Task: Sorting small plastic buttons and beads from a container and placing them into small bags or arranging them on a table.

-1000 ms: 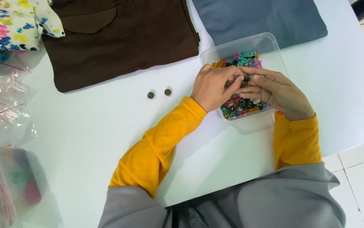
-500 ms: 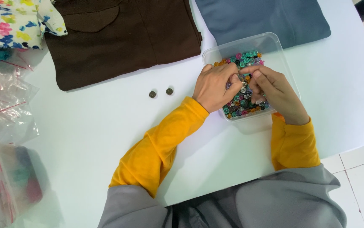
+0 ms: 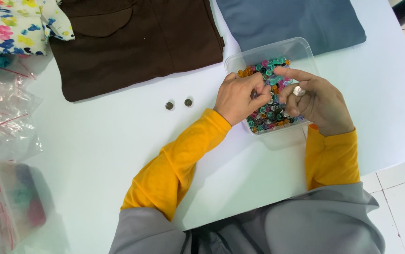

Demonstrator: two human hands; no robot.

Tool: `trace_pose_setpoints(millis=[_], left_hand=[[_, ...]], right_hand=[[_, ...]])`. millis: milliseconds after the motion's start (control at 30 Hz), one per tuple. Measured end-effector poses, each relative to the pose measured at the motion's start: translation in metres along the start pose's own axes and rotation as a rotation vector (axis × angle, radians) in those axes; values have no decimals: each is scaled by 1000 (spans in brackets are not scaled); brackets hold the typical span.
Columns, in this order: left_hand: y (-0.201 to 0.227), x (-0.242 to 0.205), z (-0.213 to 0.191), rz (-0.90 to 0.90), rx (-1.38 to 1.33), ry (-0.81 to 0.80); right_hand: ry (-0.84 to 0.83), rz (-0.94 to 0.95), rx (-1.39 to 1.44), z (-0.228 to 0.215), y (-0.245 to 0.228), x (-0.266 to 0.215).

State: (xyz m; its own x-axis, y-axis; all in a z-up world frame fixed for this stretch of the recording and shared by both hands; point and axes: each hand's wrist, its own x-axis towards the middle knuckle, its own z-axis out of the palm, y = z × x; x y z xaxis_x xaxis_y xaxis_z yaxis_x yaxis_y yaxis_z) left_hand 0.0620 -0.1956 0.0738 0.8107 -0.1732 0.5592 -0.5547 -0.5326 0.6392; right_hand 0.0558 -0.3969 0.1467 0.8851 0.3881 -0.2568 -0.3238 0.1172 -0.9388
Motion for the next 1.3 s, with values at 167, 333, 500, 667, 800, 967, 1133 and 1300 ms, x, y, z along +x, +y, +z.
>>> trace_pose_setpoints(millis=[167, 333, 500, 667, 800, 967, 1133, 1300], left_hand=[[-1, -1, -1, 3, 4, -30], [-5, -1, -1, 30, 8, -52], [-2, 0, -4, -12, 9, -76], [0, -1, -5, -26, -33, -65], [0, -2, -8, -4, -8, -119], [-3, -4, -4, 1, 19, -81], [0, -1, -5, 20, 13, -38], [-3, 0, -2, 120, -108, 158]], right_hand=[[-23, -3, 3, 2, -3, -2], [-38, -2, 57, 3, -1, -2], [-19, -115, -55, 13, -2, 0], [118, -507, -608, 3, 13, 9], [122, -510, -1031, -5, 22, 2], [-43, -110, -1245, 2, 9, -3], [-41, -116, -1198, 6, 12, -3], [219, -725, -1132, -8, 33, 9]])
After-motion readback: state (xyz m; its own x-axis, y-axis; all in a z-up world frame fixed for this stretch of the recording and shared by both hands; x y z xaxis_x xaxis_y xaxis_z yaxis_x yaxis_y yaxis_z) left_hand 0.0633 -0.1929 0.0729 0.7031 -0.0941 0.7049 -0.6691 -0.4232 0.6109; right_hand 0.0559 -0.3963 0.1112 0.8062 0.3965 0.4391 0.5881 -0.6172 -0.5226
